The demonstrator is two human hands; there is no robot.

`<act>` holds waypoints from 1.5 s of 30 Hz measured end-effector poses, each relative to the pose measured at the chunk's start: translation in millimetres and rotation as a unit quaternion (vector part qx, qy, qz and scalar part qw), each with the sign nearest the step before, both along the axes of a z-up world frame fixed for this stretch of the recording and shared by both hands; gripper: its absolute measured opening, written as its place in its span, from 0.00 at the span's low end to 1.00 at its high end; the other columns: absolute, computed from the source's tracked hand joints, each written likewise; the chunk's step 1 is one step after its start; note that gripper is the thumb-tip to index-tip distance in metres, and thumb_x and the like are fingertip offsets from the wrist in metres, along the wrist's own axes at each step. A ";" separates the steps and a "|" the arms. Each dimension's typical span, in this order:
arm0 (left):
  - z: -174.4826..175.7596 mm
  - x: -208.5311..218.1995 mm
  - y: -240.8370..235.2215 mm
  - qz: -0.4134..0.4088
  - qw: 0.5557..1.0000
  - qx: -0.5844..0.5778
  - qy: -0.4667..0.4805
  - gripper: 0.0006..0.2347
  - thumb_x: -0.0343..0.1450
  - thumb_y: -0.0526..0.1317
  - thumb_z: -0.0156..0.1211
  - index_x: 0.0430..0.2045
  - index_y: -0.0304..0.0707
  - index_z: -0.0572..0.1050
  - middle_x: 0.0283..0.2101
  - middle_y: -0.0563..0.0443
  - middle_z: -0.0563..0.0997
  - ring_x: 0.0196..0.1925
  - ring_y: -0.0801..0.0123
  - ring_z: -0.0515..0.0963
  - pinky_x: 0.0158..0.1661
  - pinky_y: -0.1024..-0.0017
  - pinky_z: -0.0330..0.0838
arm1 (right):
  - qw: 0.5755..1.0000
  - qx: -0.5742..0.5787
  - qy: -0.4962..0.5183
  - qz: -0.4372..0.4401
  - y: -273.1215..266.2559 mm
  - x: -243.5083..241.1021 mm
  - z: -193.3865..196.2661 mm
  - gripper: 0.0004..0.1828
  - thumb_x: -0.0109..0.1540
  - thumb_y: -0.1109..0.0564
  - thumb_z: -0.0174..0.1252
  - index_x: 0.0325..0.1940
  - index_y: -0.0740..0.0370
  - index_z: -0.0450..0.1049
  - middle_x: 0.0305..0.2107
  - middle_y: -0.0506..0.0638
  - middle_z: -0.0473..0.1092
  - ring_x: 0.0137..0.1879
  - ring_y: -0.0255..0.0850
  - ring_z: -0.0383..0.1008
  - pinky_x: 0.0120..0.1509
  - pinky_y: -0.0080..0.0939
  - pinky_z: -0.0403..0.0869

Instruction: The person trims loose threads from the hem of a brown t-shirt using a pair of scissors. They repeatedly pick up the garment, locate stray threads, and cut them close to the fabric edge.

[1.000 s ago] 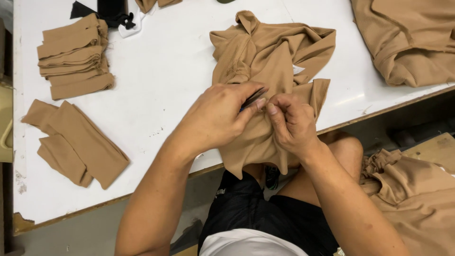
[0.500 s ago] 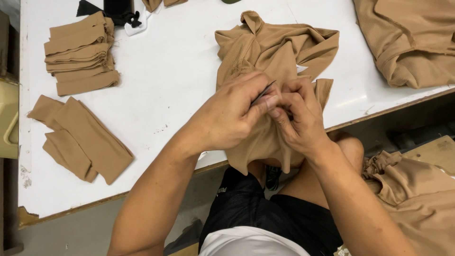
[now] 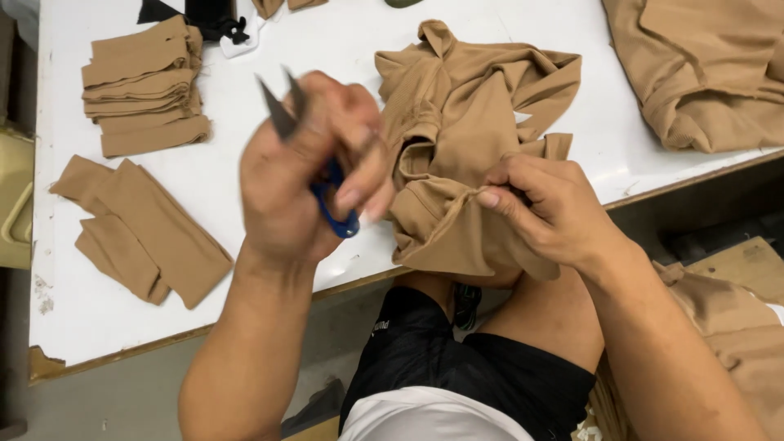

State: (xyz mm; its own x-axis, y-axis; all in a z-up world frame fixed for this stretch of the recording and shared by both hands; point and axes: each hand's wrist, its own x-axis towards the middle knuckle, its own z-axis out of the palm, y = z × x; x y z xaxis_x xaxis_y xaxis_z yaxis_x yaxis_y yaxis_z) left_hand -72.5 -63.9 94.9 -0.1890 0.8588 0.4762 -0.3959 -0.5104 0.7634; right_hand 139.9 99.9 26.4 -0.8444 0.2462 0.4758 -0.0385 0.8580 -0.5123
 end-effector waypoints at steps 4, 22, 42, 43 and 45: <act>-5.5 6.2 3.2 0.178 0.800 -0.138 0.556 0.11 0.63 0.20 0.44 0.31 0.37 0.67 0.32 0.49 0.72 0.32 0.65 0.71 0.32 0.69 0.68 | 0.997 0.068 -0.045 0.002 -4.5 1.5 23.2 0.11 0.70 0.54 0.54 0.36 0.61 0.70 0.24 0.49 0.69 0.28 0.47 0.69 0.33 0.44 0.63; -35.3 -27.8 -54.4 0.331 0.429 -0.161 0.825 0.13 0.71 0.24 0.49 0.42 0.42 0.75 0.15 0.59 0.67 0.13 0.66 0.68 0.09 0.65 0.66 | 0.978 -0.166 -0.124 0.037 8.7 1.6 41.0 0.23 0.71 0.49 0.46 0.24 0.58 0.69 0.16 0.42 0.58 0.25 0.33 0.56 0.32 0.34 0.56; -26.0 -63.2 -37.8 0.418 0.865 -0.253 -0.112 0.08 0.75 0.44 0.60 0.36 0.39 0.77 0.16 0.65 0.63 0.14 0.82 0.56 0.14 0.79 0.49 | 0.995 0.030 -0.093 -0.020 37.6 8.5 -17.2 0.17 0.70 0.49 0.50 0.32 0.61 0.70 0.21 0.49 0.67 0.27 0.44 0.67 0.34 0.43 0.64; -20.5 -75.0 -51.3 0.506 0.819 -0.251 -0.100 0.07 0.74 0.45 0.64 0.36 0.44 0.78 0.16 0.67 0.65 0.14 0.84 0.58 0.14 0.81 0.49 | 0.995 -0.001 -0.085 -0.043 48.7 15.4 -23.3 0.18 0.71 0.49 0.48 0.36 0.64 0.71 0.23 0.51 0.65 0.28 0.45 0.66 0.36 0.44 0.62; -12.2 -79.5 -68.8 0.518 0.818 -0.251 -0.027 0.07 0.77 0.45 0.60 0.35 0.43 0.76 0.16 0.65 0.62 0.15 0.84 0.57 0.15 0.81 0.48 | 0.993 -0.038 -0.083 -0.072 54.8 19.7 -24.3 0.15 0.71 0.51 0.53 0.38 0.64 0.73 0.25 0.49 0.69 0.31 0.41 0.67 0.37 0.40 0.64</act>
